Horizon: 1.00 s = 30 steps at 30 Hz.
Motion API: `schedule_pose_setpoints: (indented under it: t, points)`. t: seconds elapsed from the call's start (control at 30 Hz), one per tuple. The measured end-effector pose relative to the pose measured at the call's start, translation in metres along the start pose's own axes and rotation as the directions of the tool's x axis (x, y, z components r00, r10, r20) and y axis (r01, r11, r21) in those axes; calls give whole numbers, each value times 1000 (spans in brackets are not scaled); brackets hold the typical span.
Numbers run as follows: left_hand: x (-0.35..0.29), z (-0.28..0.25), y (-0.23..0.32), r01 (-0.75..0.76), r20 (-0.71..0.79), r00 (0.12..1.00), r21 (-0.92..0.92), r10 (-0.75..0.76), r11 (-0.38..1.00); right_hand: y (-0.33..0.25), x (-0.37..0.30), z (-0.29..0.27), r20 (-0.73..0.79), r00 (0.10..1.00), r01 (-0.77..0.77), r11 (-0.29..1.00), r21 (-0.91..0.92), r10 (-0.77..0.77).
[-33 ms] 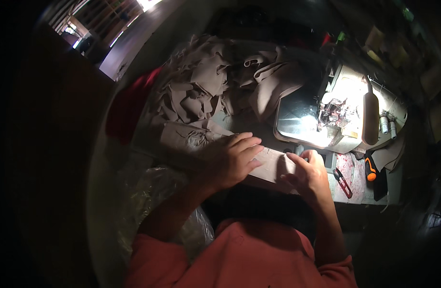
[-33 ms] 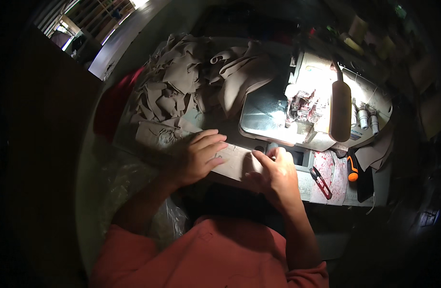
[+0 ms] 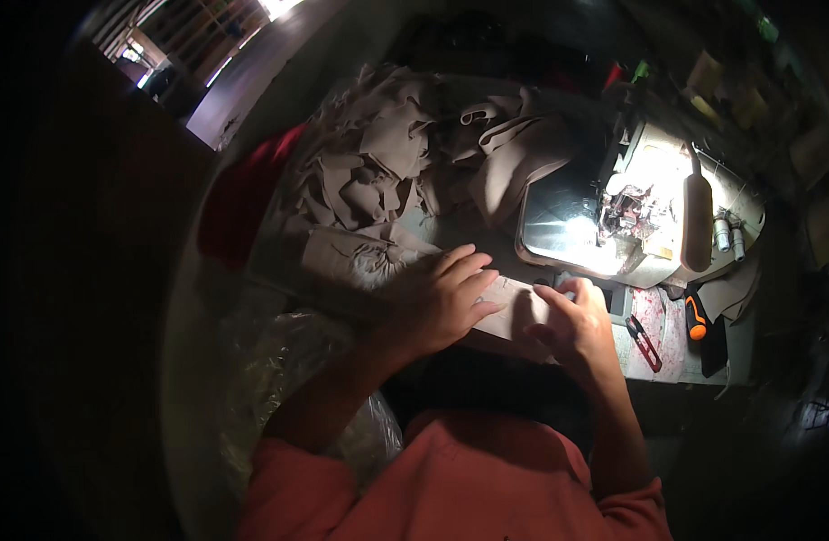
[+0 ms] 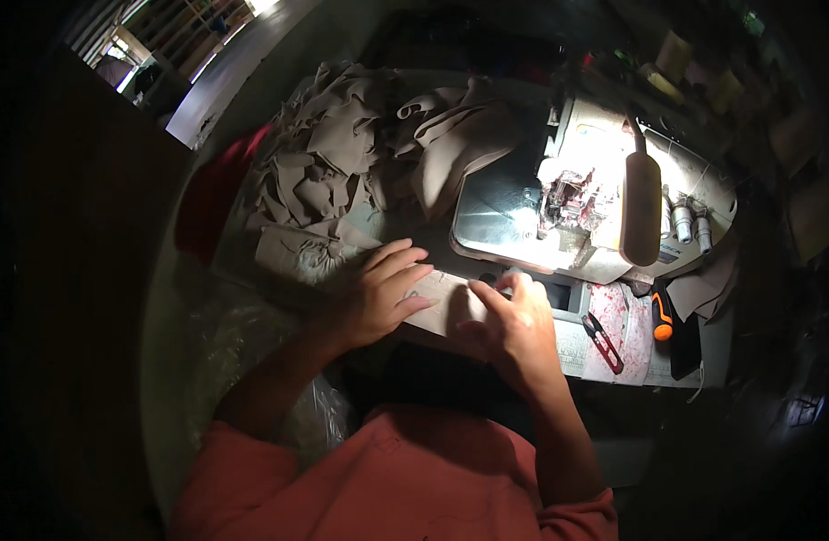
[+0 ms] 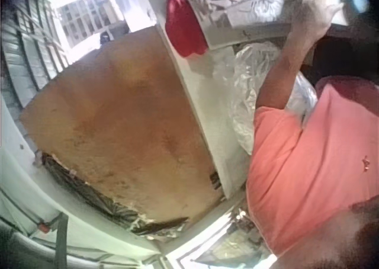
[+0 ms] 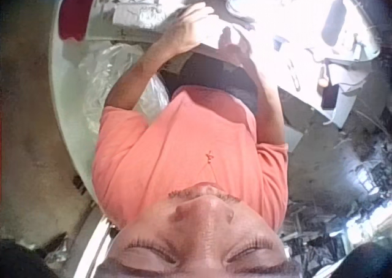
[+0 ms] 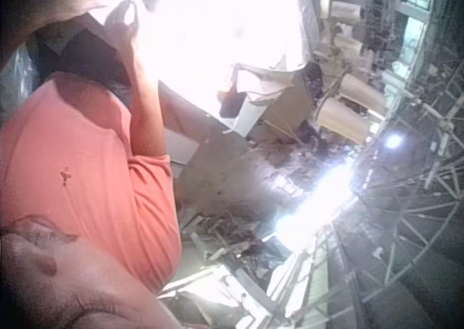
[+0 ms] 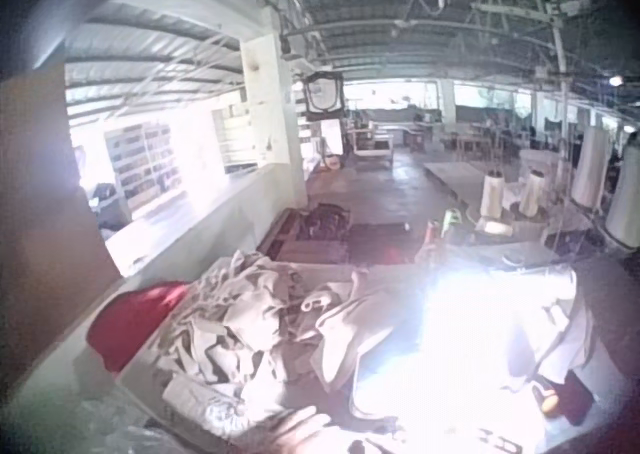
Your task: The person folds a long strip of light-colored fabric by hand on a worktable. They repeatedly fold the strip in half, align the edges, and smooth the crease. The folded pieces are placed on the table next to a sewing machine.
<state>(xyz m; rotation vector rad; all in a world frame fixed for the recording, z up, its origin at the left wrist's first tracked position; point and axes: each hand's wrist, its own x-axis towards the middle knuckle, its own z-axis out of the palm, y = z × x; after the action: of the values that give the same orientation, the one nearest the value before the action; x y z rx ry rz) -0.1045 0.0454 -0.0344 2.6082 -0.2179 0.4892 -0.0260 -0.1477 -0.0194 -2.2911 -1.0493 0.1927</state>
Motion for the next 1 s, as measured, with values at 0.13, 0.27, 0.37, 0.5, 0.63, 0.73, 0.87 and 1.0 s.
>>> schedule_pose_setpoints:
  t: [0.13,0.27,0.37,0.5,0.63,0.73,0.87,1.0]
  points:
    - [2,11,6,29,0,1000,81,-29,996,-11,8,7,10,999,31,990,-135,-30]
    - [1,11,7,-14,-67,998,44,17,999,-17,13,9,-22,998,62,987,-147,-66]
    - [-6,9,12,-141,-136,981,12,141,990,-4,10,16,-74,985,139,976,-169,-153]
    - [-23,-3,4,-126,-86,990,-156,113,980,-17,-5,9,-111,949,286,954,-87,-295]
    - [-43,-44,-32,-77,45,996,106,72,991,-32,-19,4,-42,941,339,939,60,-337]
    - [-46,-74,-50,-28,57,998,154,19,988,-37,-27,1,-18,955,295,941,167,-296]
    - [-50,-110,-42,467,263,860,-64,-437,882,-37,-37,-10,138,988,-140,816,560,75]
    - [-27,-126,-23,551,481,823,-545,-303,632,-9,-44,-23,336,889,-431,316,845,313]
